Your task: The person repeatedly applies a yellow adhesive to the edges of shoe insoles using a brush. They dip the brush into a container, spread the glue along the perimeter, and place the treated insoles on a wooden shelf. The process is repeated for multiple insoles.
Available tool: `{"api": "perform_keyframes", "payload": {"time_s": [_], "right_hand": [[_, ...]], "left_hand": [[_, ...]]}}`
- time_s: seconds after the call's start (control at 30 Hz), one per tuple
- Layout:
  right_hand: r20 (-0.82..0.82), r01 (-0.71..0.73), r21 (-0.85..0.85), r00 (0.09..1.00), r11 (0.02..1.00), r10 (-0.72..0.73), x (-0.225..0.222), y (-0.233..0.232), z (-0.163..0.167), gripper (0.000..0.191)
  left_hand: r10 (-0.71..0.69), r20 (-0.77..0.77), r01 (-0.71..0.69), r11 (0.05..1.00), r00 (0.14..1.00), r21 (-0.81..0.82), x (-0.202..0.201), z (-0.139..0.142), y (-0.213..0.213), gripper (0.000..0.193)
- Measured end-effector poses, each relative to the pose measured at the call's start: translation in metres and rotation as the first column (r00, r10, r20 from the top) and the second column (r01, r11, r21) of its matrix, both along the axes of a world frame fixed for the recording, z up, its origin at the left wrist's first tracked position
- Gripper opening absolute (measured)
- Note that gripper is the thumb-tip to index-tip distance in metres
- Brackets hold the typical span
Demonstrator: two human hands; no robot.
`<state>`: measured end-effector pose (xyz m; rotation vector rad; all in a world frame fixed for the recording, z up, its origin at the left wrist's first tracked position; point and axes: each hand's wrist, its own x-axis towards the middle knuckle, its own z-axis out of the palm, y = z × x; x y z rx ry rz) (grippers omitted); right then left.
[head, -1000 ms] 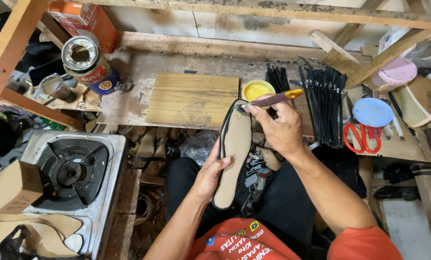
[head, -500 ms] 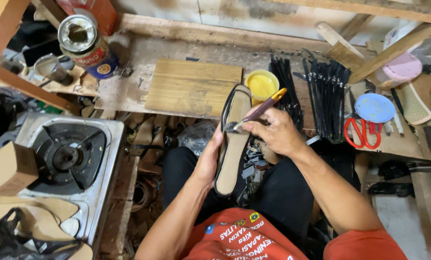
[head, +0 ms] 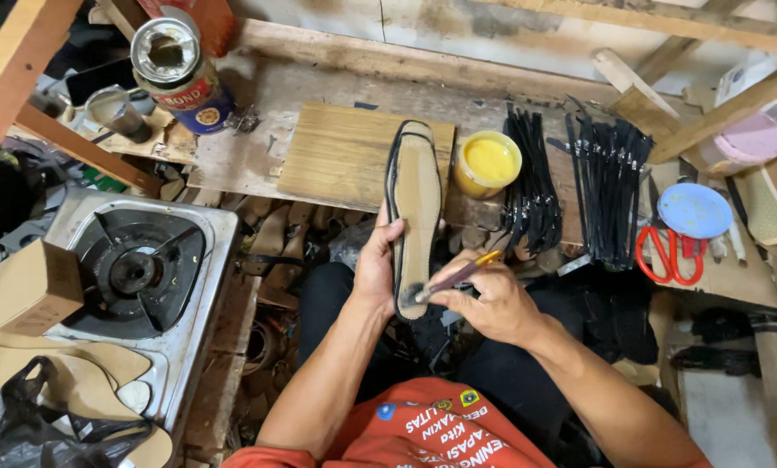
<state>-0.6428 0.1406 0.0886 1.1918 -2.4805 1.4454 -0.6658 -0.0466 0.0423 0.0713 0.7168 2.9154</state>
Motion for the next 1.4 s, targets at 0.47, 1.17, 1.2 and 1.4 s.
{"api": "perform_keyframes", "payload": {"time_s": [0.47,1.17,1.2,1.4], "right_hand": [[-0.15,0.65,0.047,0.755,0.758,-0.638,-0.141,0.062,-0.011,0.023],[0.296,0.32,-0.225,0.922,0.92,-0.248,-0.118,0.068,0.008,0.019],[0.247,0.321,-0.222,0.932,0.921,-0.265,-0.113,0.062,0.014,0.02],[-0.177,0.334,-0.096,0.921,0.938,-0.346,-0.099,0.039,0.043,0.015]], "left_hand": [[0.083,0.099,-0.06,0.974,0.992,-0.217,0.014,-0.008,-0.025,0.072],[-0.164,0.115,0.18,0.972,0.98,-0.149,0.019,-0.011,-0.013,0.074],[-0.179,0.11,0.195,0.969,0.978,-0.153,0.021,-0.01,-0.012,0.074],[-0.196,0.129,0.222,0.949,0.972,-0.225,0.031,-0.003,-0.012,0.074]]}}
